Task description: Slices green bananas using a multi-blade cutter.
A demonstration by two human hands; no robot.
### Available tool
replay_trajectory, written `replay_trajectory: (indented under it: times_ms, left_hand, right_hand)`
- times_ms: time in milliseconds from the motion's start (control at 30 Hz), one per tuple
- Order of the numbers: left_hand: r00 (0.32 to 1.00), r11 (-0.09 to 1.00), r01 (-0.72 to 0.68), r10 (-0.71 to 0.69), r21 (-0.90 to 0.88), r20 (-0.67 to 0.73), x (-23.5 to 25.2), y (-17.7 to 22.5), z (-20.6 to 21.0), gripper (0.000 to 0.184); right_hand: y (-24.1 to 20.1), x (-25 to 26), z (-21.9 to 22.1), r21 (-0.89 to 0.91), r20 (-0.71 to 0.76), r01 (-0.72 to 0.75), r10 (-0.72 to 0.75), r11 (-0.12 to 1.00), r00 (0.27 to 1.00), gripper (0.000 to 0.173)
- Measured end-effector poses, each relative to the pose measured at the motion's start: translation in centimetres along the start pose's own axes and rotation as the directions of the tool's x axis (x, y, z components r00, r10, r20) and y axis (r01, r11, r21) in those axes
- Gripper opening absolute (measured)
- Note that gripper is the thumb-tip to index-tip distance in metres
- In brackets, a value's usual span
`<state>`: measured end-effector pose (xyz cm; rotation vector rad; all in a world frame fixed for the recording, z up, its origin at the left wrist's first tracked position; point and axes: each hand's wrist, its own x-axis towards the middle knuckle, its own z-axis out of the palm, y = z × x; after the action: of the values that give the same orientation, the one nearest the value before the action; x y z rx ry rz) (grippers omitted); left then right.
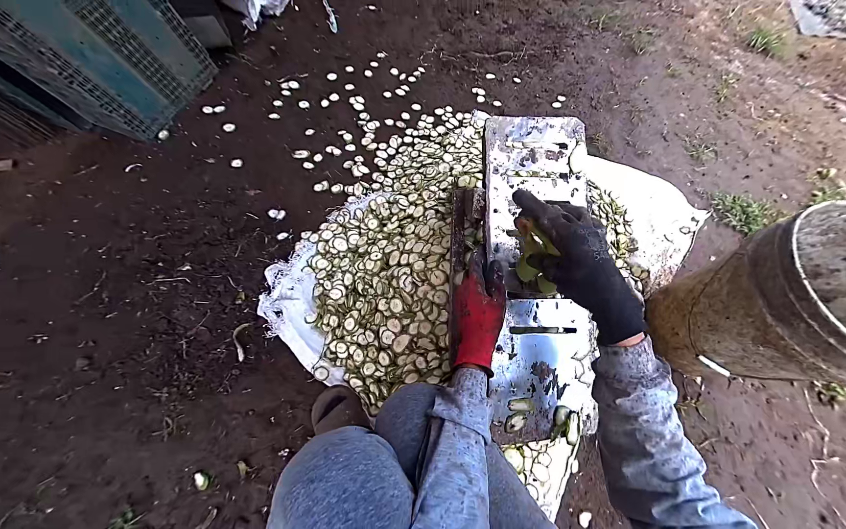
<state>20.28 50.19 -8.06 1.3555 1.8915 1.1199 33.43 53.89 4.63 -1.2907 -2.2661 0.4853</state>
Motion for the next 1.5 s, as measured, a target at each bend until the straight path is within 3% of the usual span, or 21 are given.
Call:
replay_trajectory:
  times_ms: [100,200,400,500,567,633,700,767,900,1000,1100,1200,1267,1333,1433,1500]
  left_hand:
    - [1.000,0.998,0.015,-0.015,-0.055,0.014,-0.1,0.2,0.0,0.051]
    - [1.000,0.998,0.019,-0.017,-0.059,0.020,-0.3,0.4,-0.3,0.050]
    - [1.000,0.999,0.014,-0.014,-0.031,0.004,-0.4,0.0,-0.1,0.050]
    - [1.000,1.000,0.002,-0.002,-0.030,-0.001,-0.2,0.2,-0.1,0.050]
    - [1.000,0.999,0.011,-0.011,-0.050,0.008,-0.5,0.7,-0.5,0.050]
    - [1.000,0.999,0.008,-0.007,-0.047,0.023,-1.0,0.8,-0.7,0.051]
    - [1.000,0.999,0.004,-0.003,-0.051,0.024,-1.1,0.6,-0.7,0.052]
    - [1.000,0.999,0.005,-0.004,-0.050,0.018,-1.0,0.5,-0.5,0.051]
    - [1.000,0.999,0.020,-0.020,-0.032,-0.003,-0.8,0.5,-0.3,0.049]
    - [0.999,1.000,0.027,-0.027,-0.002,-0.017,-0.8,0.2,0.2,0.050]
    - [1.000,1.000,0.010,-0.010,0.005,-0.021,-0.7,0.0,0.2,0.051]
    - [1.000,1.000,0.003,-0.003,0.002,-0.002,-1.0,-0.2,-0.3,0.052]
    - [1.000,1.000,0.001,-0.001,0.009,-0.002,-0.9,-0.2,-0.3,0.053]
    - [1.000,1.000,0.009,-0.009,0.011,-0.006,-0.7,-0.1,-0.3,0.053]
    - [1.000,1.000,0.024,-0.024,-0.009,-0.016,-0.7,0.6,0.0,0.051]
    - [0.999,1.000,0.028,-0.028,-0.015,-0.030,-0.5,0.9,0.2,0.049]
  right_hand:
    - [-0.4,-1.7,2.5,-0.196,-0.258,-0.022,-0.030,0.980,0.966,0.063]
    - [0.7,-3.0,3.9,-0.272,-0.430,-0.125,-0.005,0.954,0.903,0.065]
    - [2.0,-6.0,3.8,0.017,-0.346,-0.004,0.010,1.000,0.938,0.073]
    - [1.1,-11.6,5.9,-0.026,-0.395,0.071,-0.076,0.997,0.915,0.054]
    - [0.8,-14.1,6.6,0.022,-0.430,0.015,-0.004,1.000,0.903,0.046]
    - [0.6,-14.7,6.7,0.018,-0.414,-0.060,0.062,0.998,0.908,0.046]
    - [0.5,-14.1,6.9,-0.018,-0.409,-0.052,0.040,0.998,0.912,0.040]
    - [0.8,-14.5,7.4,-0.020,-0.461,-0.010,-0.001,1.000,0.888,0.034]
    - [1.5,-17.2,8.8,0.145,-0.540,0.184,-0.078,0.972,0.838,0.025]
    - [3.9,-11.2,9.0,0.126,-0.605,0.229,-0.108,0.965,0.789,0.025]
    - [7.6,0.0,7.2,-0.029,-0.641,0.130,-0.118,0.991,0.758,0.032]
    - [8.5,7.1,4.8,-0.122,-0.572,0.021,-0.087,0.992,0.816,0.041]
    - [7.6,4.7,4.6,-0.113,-0.539,0.027,-0.084,0.993,0.838,0.042]
    - [5.7,-3.2,6.1,-0.044,-0.510,0.089,-0.099,0.995,0.855,0.039]
    - [3.7,-14.8,9.1,0.030,-0.565,0.153,-0.109,0.988,0.818,0.030]
    - [4.3,-14.4,9.1,-0.016,-0.586,0.182,-0.157,0.983,0.795,0.030]
